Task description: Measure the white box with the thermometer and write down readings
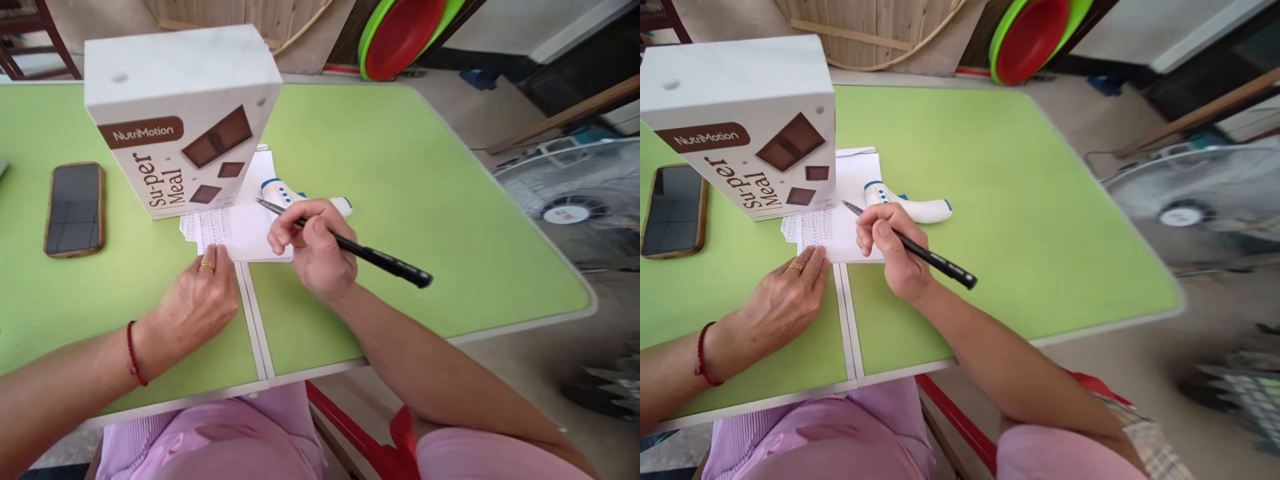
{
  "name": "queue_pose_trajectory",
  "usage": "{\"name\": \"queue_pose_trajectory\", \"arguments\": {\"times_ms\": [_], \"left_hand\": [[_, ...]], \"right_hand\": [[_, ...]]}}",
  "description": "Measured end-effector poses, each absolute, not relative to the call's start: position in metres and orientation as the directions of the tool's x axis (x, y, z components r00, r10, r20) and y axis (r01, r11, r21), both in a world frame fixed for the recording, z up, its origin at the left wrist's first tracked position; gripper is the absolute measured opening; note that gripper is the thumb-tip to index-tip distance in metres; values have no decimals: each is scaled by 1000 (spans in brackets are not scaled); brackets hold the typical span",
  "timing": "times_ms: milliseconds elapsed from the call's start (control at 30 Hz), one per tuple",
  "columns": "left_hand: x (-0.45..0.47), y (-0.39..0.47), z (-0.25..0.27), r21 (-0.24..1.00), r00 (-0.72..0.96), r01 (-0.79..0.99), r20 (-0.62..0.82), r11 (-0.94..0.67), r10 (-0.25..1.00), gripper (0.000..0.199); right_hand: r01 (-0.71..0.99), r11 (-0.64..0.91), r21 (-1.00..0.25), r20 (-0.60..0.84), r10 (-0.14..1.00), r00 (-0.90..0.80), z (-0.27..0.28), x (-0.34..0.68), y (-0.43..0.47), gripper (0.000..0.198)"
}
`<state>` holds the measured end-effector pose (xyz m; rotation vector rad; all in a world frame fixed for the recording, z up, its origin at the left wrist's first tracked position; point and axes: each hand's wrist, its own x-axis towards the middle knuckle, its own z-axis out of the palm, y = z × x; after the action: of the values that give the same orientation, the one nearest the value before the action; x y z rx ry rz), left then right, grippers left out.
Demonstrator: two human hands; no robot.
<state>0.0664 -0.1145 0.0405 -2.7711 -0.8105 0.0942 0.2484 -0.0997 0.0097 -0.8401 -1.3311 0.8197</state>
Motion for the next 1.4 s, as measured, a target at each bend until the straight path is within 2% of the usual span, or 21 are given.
{"name": "queue_pose_trajectory", "arguments": {"times_ms": [100,167,233,300,433,667,1000,1400], "left_hand": [[69,-116,40,-280,844,513,-8,-811,536,37],[68,-116,37,-305,854,503,30,-808,520,41],[67,-116,34,-329,862,497,77,-803,502,42],[66,-116,34,-336,865,492,88,-803,493,42],[66,-117,36,-315,862,492,49,-812,504,44],[66,-117,36,-318,863,491,45,-811,504,46],[65,-118,26,-323,861,508,167,-799,480,44],[66,-119,27,-313,857,514,149,-798,493,44]], "right_hand": [[-41,328,-944,325,944,63,5,245,-99,40],[15,259,-966,260,962,81,3,244,-98,33],[99,231,-968,241,965,104,2,242,-96,19],[186,229,-955,254,959,128,0,240,-94,10],[319,281,-905,334,934,126,-4,236,-90,3],[459,361,-812,425,904,41,-3,236,-89,10],[465,385,-797,438,899,8,-6,235,-90,12],[439,434,-787,468,883,-36,-7,236,-90,11]]}}
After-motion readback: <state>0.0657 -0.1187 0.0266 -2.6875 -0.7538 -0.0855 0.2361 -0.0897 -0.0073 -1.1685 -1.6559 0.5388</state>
